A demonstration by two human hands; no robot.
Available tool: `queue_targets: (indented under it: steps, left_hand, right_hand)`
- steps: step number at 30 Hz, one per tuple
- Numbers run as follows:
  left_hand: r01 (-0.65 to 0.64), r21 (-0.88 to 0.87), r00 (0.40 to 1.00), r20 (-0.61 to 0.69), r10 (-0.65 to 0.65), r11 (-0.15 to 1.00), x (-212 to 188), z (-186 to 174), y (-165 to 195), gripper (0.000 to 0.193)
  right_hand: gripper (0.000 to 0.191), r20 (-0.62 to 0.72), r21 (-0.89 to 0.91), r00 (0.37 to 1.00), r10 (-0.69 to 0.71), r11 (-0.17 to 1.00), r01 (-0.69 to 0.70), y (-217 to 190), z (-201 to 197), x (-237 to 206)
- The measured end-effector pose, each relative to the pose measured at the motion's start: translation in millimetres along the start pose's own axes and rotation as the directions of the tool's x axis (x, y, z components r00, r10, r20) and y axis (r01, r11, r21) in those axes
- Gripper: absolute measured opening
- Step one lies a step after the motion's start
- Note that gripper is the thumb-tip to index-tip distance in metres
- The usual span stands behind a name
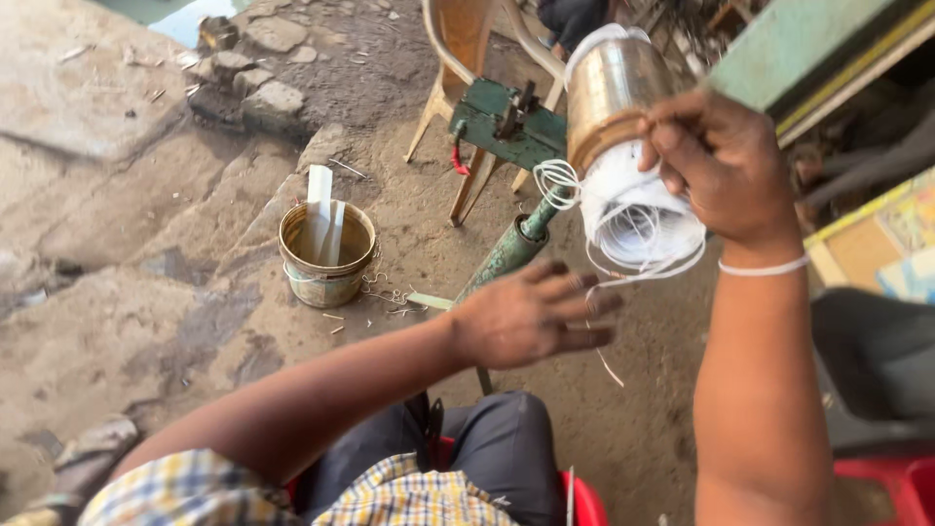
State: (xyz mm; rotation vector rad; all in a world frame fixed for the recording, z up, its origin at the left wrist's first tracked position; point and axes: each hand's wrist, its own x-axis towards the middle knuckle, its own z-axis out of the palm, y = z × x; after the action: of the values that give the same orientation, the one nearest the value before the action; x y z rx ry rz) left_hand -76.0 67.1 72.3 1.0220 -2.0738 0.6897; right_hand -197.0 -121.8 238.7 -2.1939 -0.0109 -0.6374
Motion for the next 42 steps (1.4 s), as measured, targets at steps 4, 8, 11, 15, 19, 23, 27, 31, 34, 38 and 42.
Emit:
queue_targets:
  steps: [4,8,11,15,19,23,27,31,34,38,42]
  left_hand:
    - [0.143,-0.268,0.975,-0.129,-0.183,0.953,1.4,29.1,8.5,0.023]
    - [0.328,-0.850,0.614,-0.140,-0.777,0.413,29.2,38.3,4.7,0.013]
    - [0.302,-0.935,0.370,-0.066,-0.927,0.187,49.4,45.4,-2.8,0.017]
    - [0.316,-0.939,0.247,-0.056,-0.967,0.135,45.0,55.1,0.2,0.017]
    - [0.021,-0.992,0.176,0.126,-0.976,-0.124,34.5,61.4,10.0,0.017]
    - [0.091,-0.995,0.186,0.056,-0.981,-0.039,38.1,54.4,15.3,0.023]
    - [0.304,-0.941,0.269,-0.066,-0.961,0.150,51.1,38.7,23.7,0.025]
    - [0.355,-0.828,0.438,-0.262,-0.860,0.434,55.7,23.7,42.4,0.020]
    - [0.346,-0.724,0.551,-0.358,-0.754,0.596,52.0,17.5,54.7,0.018]
    - [0.366,-0.770,0.550,-0.274,-0.789,0.523,56.8,21.3,56.3,0.025]
    - [0.179,-0.949,0.489,-0.142,-0.861,0.258,68.7,30.0,46.0,0.027]
  right_hand:
    - [0.011,0.068,-0.039,0.997,-0.031,0.999,0.034,-2.9,0.2,-4.4]
    - [0.010,0.105,-0.104,0.994,-0.038,0.993,0.048,-5.3,-2.3,-7.0]
    - [0.010,0.096,-0.140,0.993,-0.069,0.987,0.082,-4.4,-2.6,-9.8]
    - [0.010,0.045,-0.062,0.996,-0.075,0.995,0.077,-2.8,-0.4,-17.9]
    - [0.010,0.031,-0.041,0.997,-0.066,0.997,0.067,-2.1,-2.1,-23.2]
    - [0.009,0.032,-0.088,0.998,-0.061,0.994,0.064,0.8,-2.7,-21.8]
    - [0.008,0.029,-0.142,0.997,-0.071,0.987,0.075,2.2,-4.0,-23.9]
    - [0.008,-0.250,-0.107,0.957,-0.150,0.986,0.127,-2.8,-17.5,-55.3]
    - [0.009,-0.422,0.041,0.881,-0.212,0.967,0.252,-1.7,-21.2,-102.7]
    - [0.010,-0.460,0.011,0.868,-0.186,0.976,0.215,9.5,-4.5,-150.0]
    - [0.010,-0.424,-0.132,0.900,-0.098,0.990,0.045,3.7,10.2,-156.9]
